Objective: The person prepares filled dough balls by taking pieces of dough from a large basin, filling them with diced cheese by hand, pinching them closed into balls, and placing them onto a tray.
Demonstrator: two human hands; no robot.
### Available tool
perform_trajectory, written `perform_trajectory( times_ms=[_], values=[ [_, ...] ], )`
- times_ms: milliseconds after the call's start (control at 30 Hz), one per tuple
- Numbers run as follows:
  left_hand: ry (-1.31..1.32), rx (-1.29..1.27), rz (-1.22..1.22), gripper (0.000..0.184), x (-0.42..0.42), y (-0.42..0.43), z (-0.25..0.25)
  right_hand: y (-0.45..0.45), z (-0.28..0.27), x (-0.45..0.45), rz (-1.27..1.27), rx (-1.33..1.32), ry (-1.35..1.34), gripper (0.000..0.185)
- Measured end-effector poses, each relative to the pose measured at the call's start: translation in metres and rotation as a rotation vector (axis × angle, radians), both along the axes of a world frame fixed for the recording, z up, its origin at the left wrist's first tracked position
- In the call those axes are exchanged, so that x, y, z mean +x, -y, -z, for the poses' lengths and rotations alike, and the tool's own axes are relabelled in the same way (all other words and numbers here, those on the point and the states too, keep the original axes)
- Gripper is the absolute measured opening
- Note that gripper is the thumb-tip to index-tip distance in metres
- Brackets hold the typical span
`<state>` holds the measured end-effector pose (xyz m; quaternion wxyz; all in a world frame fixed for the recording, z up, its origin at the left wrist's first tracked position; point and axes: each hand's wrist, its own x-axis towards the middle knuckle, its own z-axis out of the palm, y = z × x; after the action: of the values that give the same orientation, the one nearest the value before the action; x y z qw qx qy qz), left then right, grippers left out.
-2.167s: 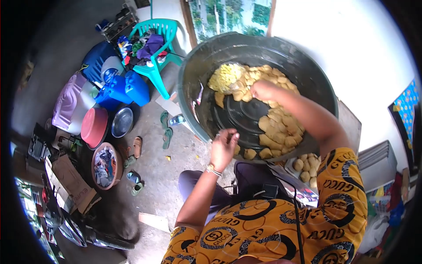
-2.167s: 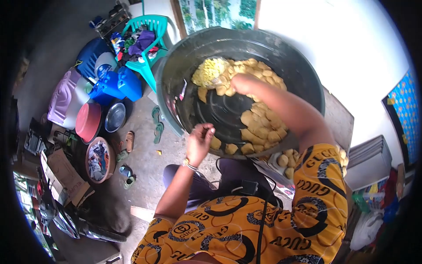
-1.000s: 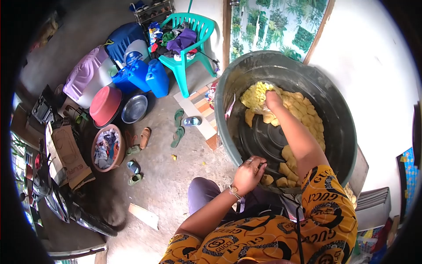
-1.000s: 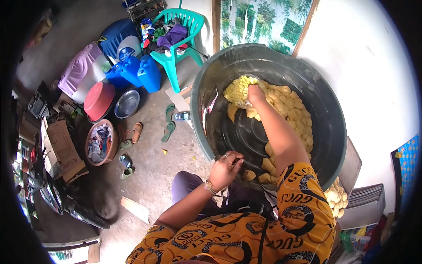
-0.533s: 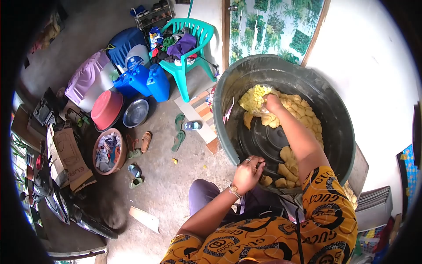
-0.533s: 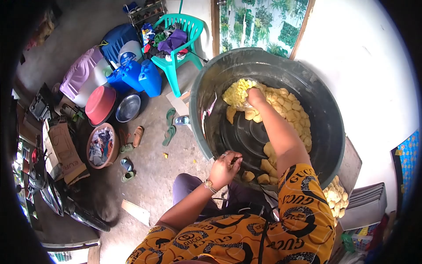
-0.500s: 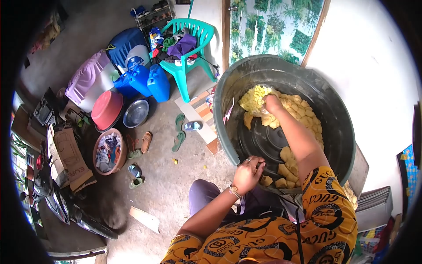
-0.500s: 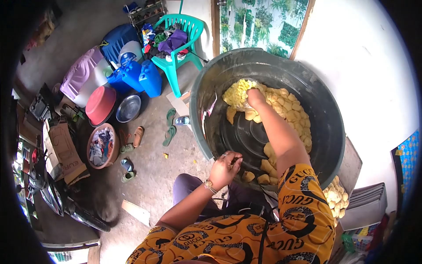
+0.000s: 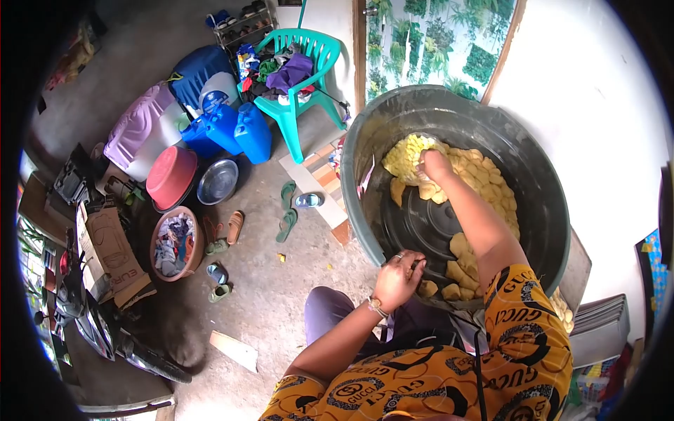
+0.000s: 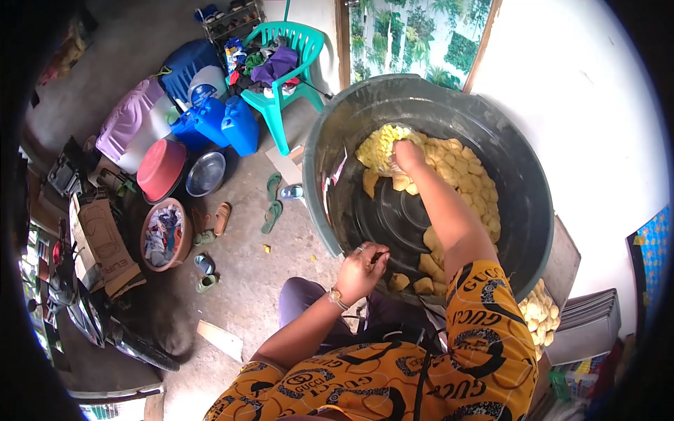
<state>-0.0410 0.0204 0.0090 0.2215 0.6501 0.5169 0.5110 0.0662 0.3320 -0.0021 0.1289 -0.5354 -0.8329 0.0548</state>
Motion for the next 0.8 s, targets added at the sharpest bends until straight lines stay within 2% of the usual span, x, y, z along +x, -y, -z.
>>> perform_trajectory(
  times_ms=[100, 133, 233, 267, 367, 467, 500, 567, 667, 800],
  values=[
    [0.004, -0.007, -0.001, 0.012, 0.0, 0.0, 0.0, -0.008, -0.015, 0.0, 0.127, -0.106, -0.143, 0.026],
    [0.004, -0.01, -0.001, 0.012, 0.0, -0.001, 0.0, -0.014, -0.012, 0.002, 0.129, -0.051, -0.289, 0.024],
    [-0.005, 0.003, -0.004, 0.012, 0.0, 0.0, -0.001, -0.042, 0.016, 0.009, 0.047, -0.118, -0.629, 0.018],
    [-0.006, 0.003, -0.004, 0.012, 0.0, 0.0, 0.0, -0.032, 0.006, 0.006, 0.1, -0.338, -0.698, 0.019],
    [-0.011, 0.009, -0.005, 0.012, 0.0, -0.002, 0.0, -0.004, -0.005, -0.011, -0.179, -0.384, -0.503, 0.023],
    [-0.019, 0.005, -0.011, 0.012, 0.0, -0.001, 0.0, 0.039, -0.015, -0.028, -0.436, -0.234, 0.007, 0.027],
    [-0.023, -0.004, -0.017, 0.012, 0.001, -0.001, -0.001, 0.056, -0.016, -0.032, -0.4, -0.118, 0.195, 0.024],
    [-0.023, -0.025, -0.018, 0.012, 0.003, 0.0, -0.001, 0.063, -0.002, -0.046, -0.247, -0.158, 0.403, 0.023],
    [-0.026, -0.032, -0.013, 0.012, 0.001, 0.001, -0.002, 0.066, 0.027, -0.055, -0.279, -0.041, 0.436, 0.027],
    [-0.043, -0.021, -0.027, 0.012, -0.001, 0.002, 0.004, 0.067, 0.027, -0.053, -0.317, -0.085, 0.432, 0.027]
  ],
)
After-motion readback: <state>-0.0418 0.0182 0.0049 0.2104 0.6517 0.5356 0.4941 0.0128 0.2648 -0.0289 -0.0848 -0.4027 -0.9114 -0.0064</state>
